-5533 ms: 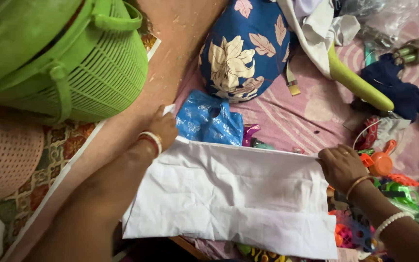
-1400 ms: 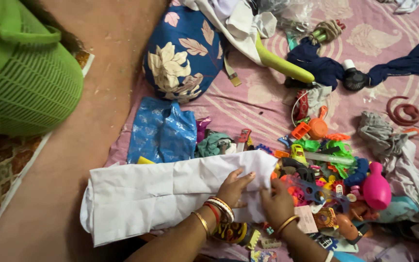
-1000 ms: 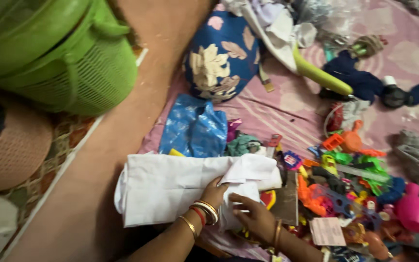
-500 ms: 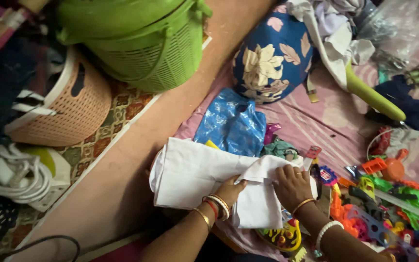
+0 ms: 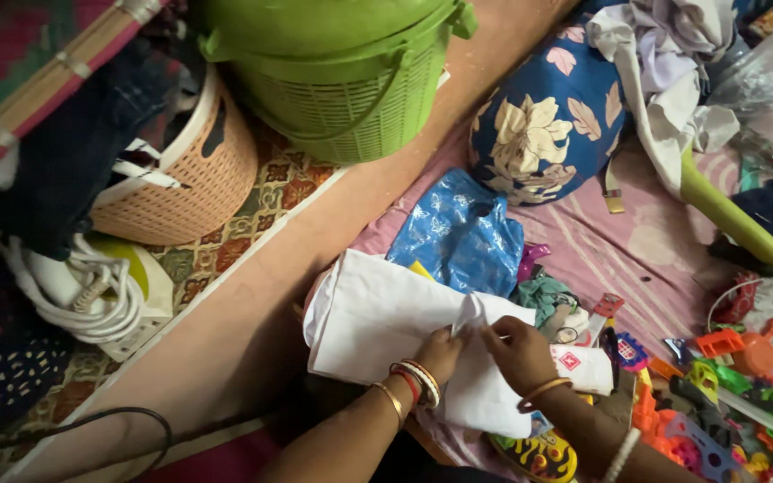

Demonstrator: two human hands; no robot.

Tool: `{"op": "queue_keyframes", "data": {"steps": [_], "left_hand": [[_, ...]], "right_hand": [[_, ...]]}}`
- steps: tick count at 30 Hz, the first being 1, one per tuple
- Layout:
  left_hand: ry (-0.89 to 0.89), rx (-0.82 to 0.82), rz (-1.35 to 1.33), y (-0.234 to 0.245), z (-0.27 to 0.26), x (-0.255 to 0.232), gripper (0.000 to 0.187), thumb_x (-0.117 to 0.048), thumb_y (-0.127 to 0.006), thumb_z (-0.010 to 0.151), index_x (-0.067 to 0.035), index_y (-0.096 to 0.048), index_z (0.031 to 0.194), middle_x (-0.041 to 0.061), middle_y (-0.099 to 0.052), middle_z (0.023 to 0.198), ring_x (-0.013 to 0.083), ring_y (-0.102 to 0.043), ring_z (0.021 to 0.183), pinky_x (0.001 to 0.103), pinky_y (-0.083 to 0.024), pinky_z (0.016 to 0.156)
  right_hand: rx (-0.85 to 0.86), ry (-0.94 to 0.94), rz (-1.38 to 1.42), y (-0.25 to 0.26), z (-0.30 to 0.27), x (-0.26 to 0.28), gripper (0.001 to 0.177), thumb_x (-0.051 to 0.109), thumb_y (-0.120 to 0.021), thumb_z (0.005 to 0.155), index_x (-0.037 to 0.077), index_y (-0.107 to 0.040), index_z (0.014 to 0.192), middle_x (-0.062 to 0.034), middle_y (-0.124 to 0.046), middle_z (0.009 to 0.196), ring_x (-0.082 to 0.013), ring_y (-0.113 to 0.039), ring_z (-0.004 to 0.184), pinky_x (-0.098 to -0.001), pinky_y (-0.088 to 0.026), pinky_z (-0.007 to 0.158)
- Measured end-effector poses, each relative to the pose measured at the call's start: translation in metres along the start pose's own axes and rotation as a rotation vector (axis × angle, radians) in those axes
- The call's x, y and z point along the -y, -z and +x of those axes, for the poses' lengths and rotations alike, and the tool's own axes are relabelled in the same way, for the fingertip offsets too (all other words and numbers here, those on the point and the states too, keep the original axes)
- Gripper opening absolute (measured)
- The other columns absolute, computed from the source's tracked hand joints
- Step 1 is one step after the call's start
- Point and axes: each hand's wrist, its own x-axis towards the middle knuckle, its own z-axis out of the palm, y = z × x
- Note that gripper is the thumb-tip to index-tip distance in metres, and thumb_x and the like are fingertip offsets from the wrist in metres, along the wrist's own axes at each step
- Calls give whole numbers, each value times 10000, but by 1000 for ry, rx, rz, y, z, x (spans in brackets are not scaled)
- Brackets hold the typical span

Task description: The person folds a white cloth, places it on a shelf, and kemudian gathers various small toys and plastic bags from a bed into a cardboard box.

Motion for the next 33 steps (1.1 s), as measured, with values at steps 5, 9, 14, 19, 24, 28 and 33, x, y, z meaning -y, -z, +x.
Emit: {"op": "queue_keyframes", "data": {"steps": [5, 9, 14, 19, 24, 28, 33], "left_hand": [[-170, -7, -207, 28, 7, 22, 462, -434, -634, 1012, -3, -745, 1136, 84, -751, 1059, 148, -665, 995, 332, -516, 928], [-188, -70, 66, 69, 21, 35, 387, -345, -706, 916, -12, -723, 1111, 91, -759, 962, 139, -663, 886, 356, -555, 802], [-489, -315, 627, 172, 50, 45, 540, -360, -791, 904, 50, -639, 1220, 290, -684, 1159, 393, -661, 1096, 438, -520, 945], [1, -342, 686, 223, 31, 47, 499, -266, -744, 858, -61, -632, 1299, 207, -601, 1359, 394, -579, 1260, 448, -456, 1059], [117, -499, 723, 204, 26, 53, 429, -244, -691, 897, -116, -648, 1304, 158, -658, 1324, 369, -602, 1254, 499, -395, 1109], [85, -528, 633, 205, 12, 46, 462, -159, -640, 883, -147, -642, 1345, 206, -657, 1300, 411, -609, 1217, 490, -450, 1084], [85, -536, 591, 199, -8, 26, 582, -211, -725, 831, -126, -547, 1379, 213, -632, 1329, 414, -579, 1268, 516, -402, 1116]], "right_hand": [[188, 230, 159, -33, 14, 10, 237, 128, -630, 915, 32, -726, 1109, -121, -787, 921, -187, -744, 855, -333, -573, 806], [413, 78, 584, -47, 21, -4, 344, 53, -566, 920, 43, -664, 1250, -93, -759, 1151, -169, -722, 1070, -319, -554, 908], [120, -74, 614, -14, 38, -74, 297, 43, -568, 951, -31, -686, 1214, -129, -733, 1034, -213, -691, 913, -336, -569, 806], [94, -209, 275, -5, 24, -150, 268, 84, -594, 975, -32, -717, 1183, -126, -747, 896, -217, -648, 746, -341, -545, 653], [534, -414, 804, -41, 18, -216, 352, 30, -598, 849, 57, -633, 1198, -118, -744, 806, -234, -714, 700, -339, -556, 585], [372, -390, 280, -61, 26, -211, 361, 51, -612, 885, 58, -621, 1246, -125, -739, 867, -252, -709, 759, -355, -558, 636], [274, -270, 85, -56, 78, -156, 420, 67, -624, 913, 95, -588, 1331, -142, -723, 1003, -289, -702, 880, -392, -564, 743]]}}
